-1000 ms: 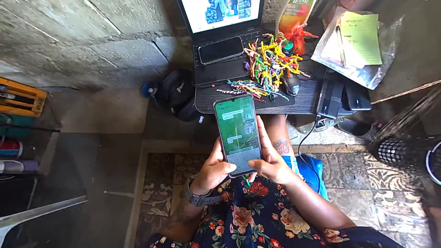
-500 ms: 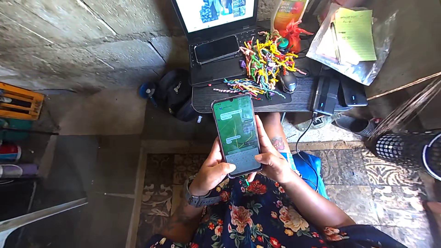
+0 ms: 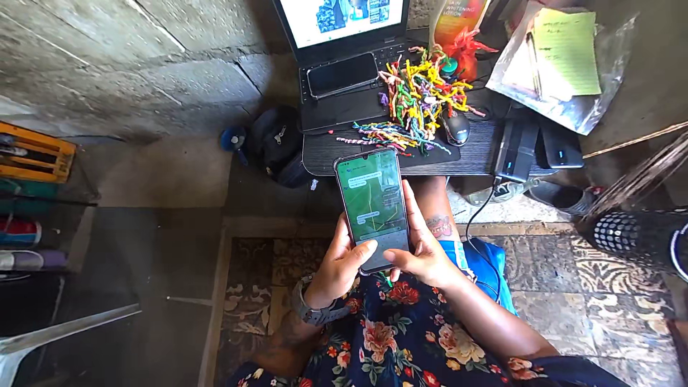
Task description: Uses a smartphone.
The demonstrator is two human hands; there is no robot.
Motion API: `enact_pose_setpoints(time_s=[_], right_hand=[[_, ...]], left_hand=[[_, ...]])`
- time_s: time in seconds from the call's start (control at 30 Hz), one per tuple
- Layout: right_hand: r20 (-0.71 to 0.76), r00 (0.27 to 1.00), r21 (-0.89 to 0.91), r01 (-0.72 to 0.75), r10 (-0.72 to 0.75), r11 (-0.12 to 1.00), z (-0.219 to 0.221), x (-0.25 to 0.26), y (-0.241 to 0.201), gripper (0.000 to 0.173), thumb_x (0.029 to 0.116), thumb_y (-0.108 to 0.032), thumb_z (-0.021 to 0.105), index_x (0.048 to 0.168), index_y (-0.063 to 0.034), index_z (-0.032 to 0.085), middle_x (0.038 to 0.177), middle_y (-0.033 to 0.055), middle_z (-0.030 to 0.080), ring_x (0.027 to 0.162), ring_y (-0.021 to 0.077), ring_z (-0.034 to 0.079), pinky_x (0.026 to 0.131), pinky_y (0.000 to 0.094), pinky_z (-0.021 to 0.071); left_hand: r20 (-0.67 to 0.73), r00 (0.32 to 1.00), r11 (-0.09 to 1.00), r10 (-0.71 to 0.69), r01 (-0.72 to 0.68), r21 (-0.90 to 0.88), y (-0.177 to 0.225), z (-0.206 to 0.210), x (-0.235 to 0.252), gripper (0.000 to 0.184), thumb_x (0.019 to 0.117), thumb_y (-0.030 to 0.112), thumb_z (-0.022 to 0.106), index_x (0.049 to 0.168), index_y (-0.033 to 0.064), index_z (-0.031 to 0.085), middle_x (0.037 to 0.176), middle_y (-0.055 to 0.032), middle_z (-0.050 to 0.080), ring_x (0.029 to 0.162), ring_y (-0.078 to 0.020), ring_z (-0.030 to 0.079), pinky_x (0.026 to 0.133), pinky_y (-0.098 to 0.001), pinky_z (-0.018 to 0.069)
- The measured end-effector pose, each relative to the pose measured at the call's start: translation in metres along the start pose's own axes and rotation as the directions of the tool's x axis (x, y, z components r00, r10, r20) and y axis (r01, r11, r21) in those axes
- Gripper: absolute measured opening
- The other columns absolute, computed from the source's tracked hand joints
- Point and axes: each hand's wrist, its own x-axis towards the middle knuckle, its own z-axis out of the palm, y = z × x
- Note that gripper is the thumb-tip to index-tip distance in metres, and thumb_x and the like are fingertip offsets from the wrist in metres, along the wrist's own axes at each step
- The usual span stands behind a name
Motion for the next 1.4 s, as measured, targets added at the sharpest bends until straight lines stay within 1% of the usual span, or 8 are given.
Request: enact_pose_setpoints(time_s=[0.1,0.2,0.4,0.63,0.97,1.1,1.23,1.4], right_hand=[[-0.026,1.000,0.088,-0.003,0.005,0.996,-0.002,0.000,0.003,0.082,0.1032,-0.045,0.054,0.163,-0.0350,-0.001,0.143,-0.0009,0.057,0.091,0.0102,0.072,0.054,0.0219,0.0601],[-0.116,0.993,0.099,0.014,-0.003,0.995,0.003,0.001,0.003,0.066,0.1077,-0.027,0.038,0.164,-0.0343,0.004,0.140,-0.0002,0.059,0.087,0.0108,0.073,0.048,0.0229,0.0587],[0.026,0.999,0.273,0.022,-0.031,0.962,-0.005,0.002,0.006,0.085,0.1000,-0.035,0.058,0.161,-0.0430,0.000,0.142,0.0032,0.058,0.092,0.0166,0.074,0.054,0.0260,0.0615],[0.032,0.999,0.112,-0.008,0.005,0.994,-0.002,-0.001,0.000,0.100,0.0924,-0.002,0.055,0.162,-0.0348,-0.009,0.140,0.0024,0.057,0.096,0.0137,0.073,0.058,0.0252,0.0627],[0.093,0.993,0.051,0.070,-0.074,0.996,-0.004,0.000,0.003,0.111,0.0907,-0.007,0.068,0.161,-0.0310,-0.015,0.152,0.0013,0.045,0.109,0.0120,0.069,0.067,0.0250,0.0642],[0.045,0.999,0.012,0.020,-0.021,1.000,0.000,0.000,-0.002,0.110,0.0885,-0.001,0.063,0.161,-0.0305,-0.014,0.145,0.0005,0.051,0.096,0.0089,0.071,0.061,0.0227,0.0629],[0.003,1.000,0.023,0.012,-0.012,1.000,0.002,0.001,-0.001,0.105,0.0954,-0.017,0.070,0.162,-0.0315,-0.010,0.143,0.0002,0.054,0.090,0.0081,0.072,0.058,0.0203,0.0613],[-0.073,0.997,-0.022,-0.027,0.025,0.999,0.008,0.004,-0.001,0.104,0.0946,-0.013,0.070,0.163,-0.0305,-0.006,0.138,0.0016,0.058,0.080,0.0063,0.071,0.054,0.0186,0.0594]], left_hand=[[0.055,0.998,0.997,-0.011,0.015,-0.073,-0.001,-0.003,0.001,0.058,0.0988,0.003,0.051,0.149,0.0183,0.027,0.133,0.0030,0.063,0.119,-0.0132,0.065,0.103,-0.0365,0.0548],[0.091,0.996,0.997,-0.013,0.021,-0.080,0.001,-0.003,0.001,0.064,0.0967,0.001,0.051,0.151,0.0194,0.023,0.135,0.0030,0.061,0.120,-0.0140,0.065,0.102,-0.0373,0.0553],[0.163,0.986,0.996,0.047,-0.035,-0.076,0.000,-0.011,0.002,0.094,0.0925,-0.003,0.050,0.163,0.0317,-0.001,0.155,-0.0015,0.043,0.134,-0.0194,0.054,0.110,-0.0435,0.0482],[0.144,0.986,0.993,0.083,-0.070,-0.095,-0.001,-0.012,0.001,0.089,0.0936,-0.003,0.050,0.164,0.0282,0.005,0.156,-0.0012,0.043,0.136,-0.0185,0.052,0.112,-0.0427,0.0460],[0.094,0.991,0.996,0.092,-0.091,-0.016,0.000,-0.009,0.002,0.086,0.0961,-0.001,0.050,0.164,0.0266,0.005,0.154,-0.0008,0.045,0.134,-0.0174,0.054,0.111,-0.0415,0.0477],[0.110,0.987,0.982,0.114,-0.095,-0.163,-0.002,-0.010,0.003,0.083,0.0932,-0.005,0.046,0.163,0.0295,0.017,0.151,-0.0004,0.050,0.132,-0.0173,0.056,0.110,-0.0407,0.0483],[0.131,0.984,0.981,0.118,-0.096,-0.168,-0.003,-0.011,0.001,0.087,0.0925,-0.005,0.048,0.164,0.0287,0.011,0.155,-0.0016,0.046,0.136,-0.0190,0.053,0.112,-0.0421,0.0463],[0.116,0.986,0.985,0.120,-0.104,-0.138,-0.004,-0.013,-0.002,0.092,0.0902,-0.007,0.048,0.164,0.0278,0.007,0.155,-0.0016,0.045,0.135,-0.0187,0.052,0.112,-0.0417,0.0459]])
